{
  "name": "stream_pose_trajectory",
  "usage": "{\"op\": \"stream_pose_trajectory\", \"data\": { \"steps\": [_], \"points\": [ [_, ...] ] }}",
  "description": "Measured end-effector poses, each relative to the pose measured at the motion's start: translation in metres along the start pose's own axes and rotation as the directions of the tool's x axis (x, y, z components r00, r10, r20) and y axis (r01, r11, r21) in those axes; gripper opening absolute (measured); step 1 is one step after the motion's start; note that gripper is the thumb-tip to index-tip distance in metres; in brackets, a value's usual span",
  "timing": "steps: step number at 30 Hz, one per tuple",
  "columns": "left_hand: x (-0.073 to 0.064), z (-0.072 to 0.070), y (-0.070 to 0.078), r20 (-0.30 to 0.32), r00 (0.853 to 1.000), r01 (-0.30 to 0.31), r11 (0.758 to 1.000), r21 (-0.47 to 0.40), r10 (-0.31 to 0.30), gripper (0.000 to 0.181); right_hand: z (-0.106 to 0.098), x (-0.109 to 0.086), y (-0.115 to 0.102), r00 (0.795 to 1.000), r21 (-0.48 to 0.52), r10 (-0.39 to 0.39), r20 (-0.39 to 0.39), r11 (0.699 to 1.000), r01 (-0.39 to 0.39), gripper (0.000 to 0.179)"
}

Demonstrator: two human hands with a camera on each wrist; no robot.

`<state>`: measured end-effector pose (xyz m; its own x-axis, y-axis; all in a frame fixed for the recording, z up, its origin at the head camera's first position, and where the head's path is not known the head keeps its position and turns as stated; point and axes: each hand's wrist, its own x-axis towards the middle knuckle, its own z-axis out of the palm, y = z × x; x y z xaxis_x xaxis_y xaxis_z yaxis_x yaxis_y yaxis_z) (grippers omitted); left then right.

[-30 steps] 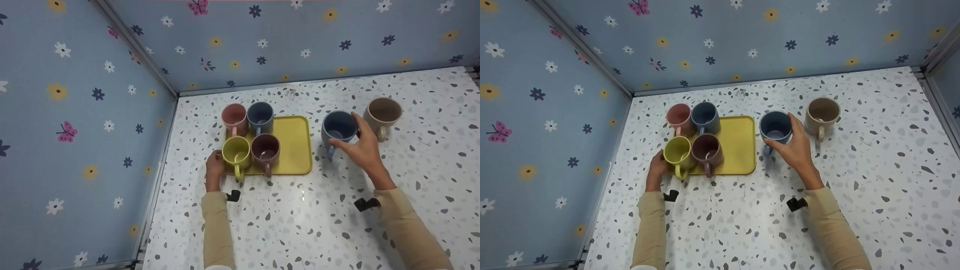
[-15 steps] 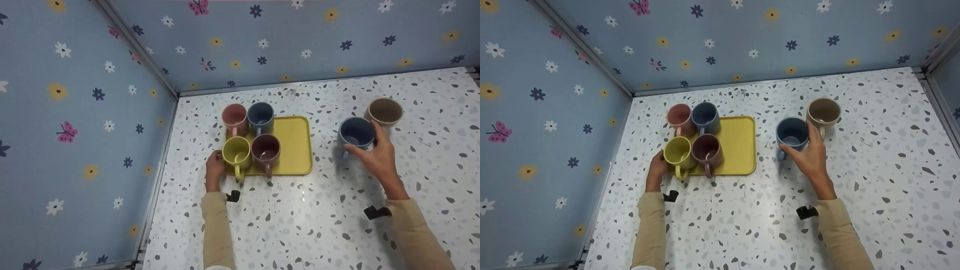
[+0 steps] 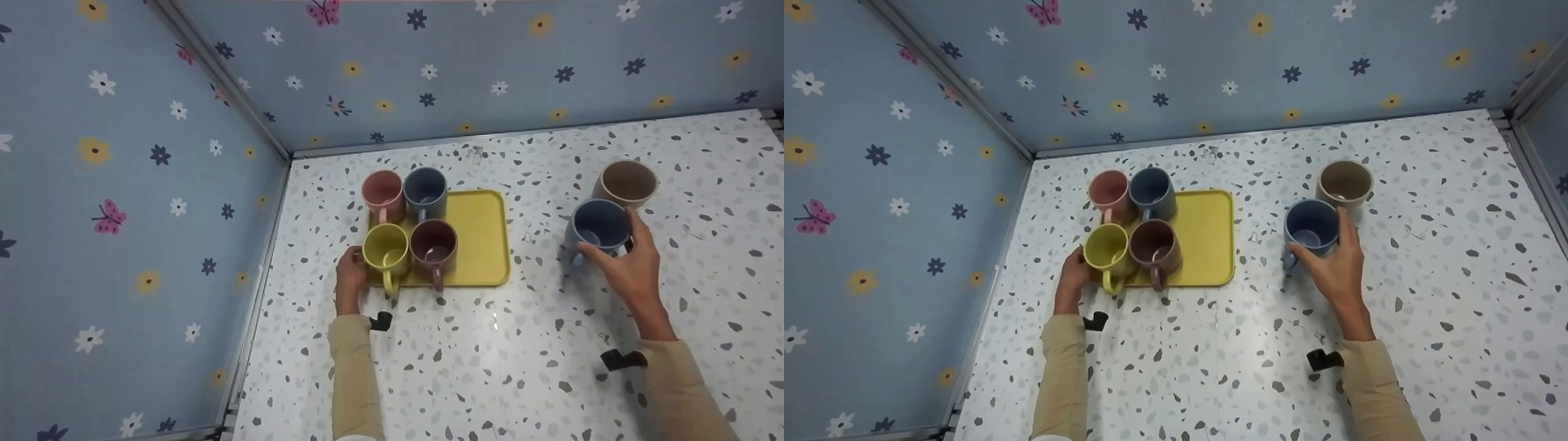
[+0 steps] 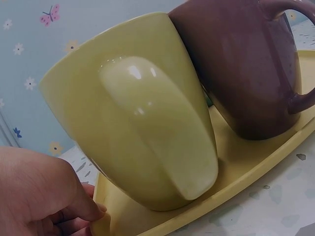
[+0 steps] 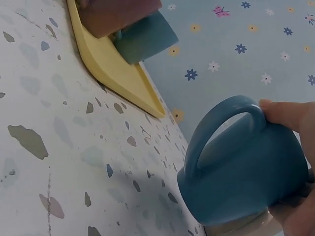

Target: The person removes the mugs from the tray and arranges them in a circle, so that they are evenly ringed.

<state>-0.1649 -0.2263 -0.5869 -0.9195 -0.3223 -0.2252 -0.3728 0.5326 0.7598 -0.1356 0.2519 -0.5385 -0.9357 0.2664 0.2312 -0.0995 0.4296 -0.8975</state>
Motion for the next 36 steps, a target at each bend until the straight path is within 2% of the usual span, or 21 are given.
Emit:
{"op": "stream_pose_trajectory", "data": {
  "steps": [8, 10, 15, 17, 22, 26, 32, 36],
  "points": [
    [0.0, 0.001, -0.001, -0.011, 1.0, -0.005, 1.0, 0.011, 0.005, 0.033, -0.005, -0.004, 0.007, 0.999, -0.003, 0.034, -0.016, 0.999, -0.034, 0.092],
    [0.001, 0.001, -0.001, -0.011, 1.0, -0.006, 1.0, 0.015, 0.006, 0.034, -0.007, -0.005, 0.002, 0.999, -0.005, 0.046, -0.015, 0.999, -0.046, 0.093],
    [0.001, 0.001, -0.001, -0.029, 0.999, -0.04, 0.999, 0.032, 0.041, 0.032, -0.009, -0.005, 0.005, 0.998, -0.016, 0.059, -0.018, 0.998, -0.059, 0.094],
    [0.001, 0.002, -0.001, -0.033, 0.998, -0.045, 0.999, 0.03, 0.046, 0.032, -0.01, -0.003, 0.013, 0.998, -0.001, 0.064, -0.02, 0.998, -0.064, 0.094],
    [0.0, 0.001, 0.0, -0.024, 1.0, -0.014, 1.0, 0.007, 0.015, 0.033, -0.014, 0.001, 0.017, 0.997, 0.037, 0.08, -0.022, 0.996, -0.079, 0.095],
    [0.0, 0.001, 0.0, -0.023, 1.0, -0.009, 1.0, 0.007, 0.009, 0.033, -0.018, 0.003, 0.016, 0.995, 0.007, 0.098, -0.027, 0.995, -0.098, 0.095],
    [-0.001, 0.002, 0.0, -0.021, 1.0, -0.015, 1.0, 0.002, 0.015, 0.033, -0.023, 0.0, 0.004, 0.996, -0.007, 0.065, -0.055, 0.998, -0.066, 0.092],
    [-0.001, 0.002, 0.0, -0.03, 0.999, -0.015, 1.0, 0.008, 0.016, 0.033, -0.025, 0.001, 0.013, 0.995, -0.016, 0.078, -0.058, 0.997, -0.079, 0.093]
  ]
}}
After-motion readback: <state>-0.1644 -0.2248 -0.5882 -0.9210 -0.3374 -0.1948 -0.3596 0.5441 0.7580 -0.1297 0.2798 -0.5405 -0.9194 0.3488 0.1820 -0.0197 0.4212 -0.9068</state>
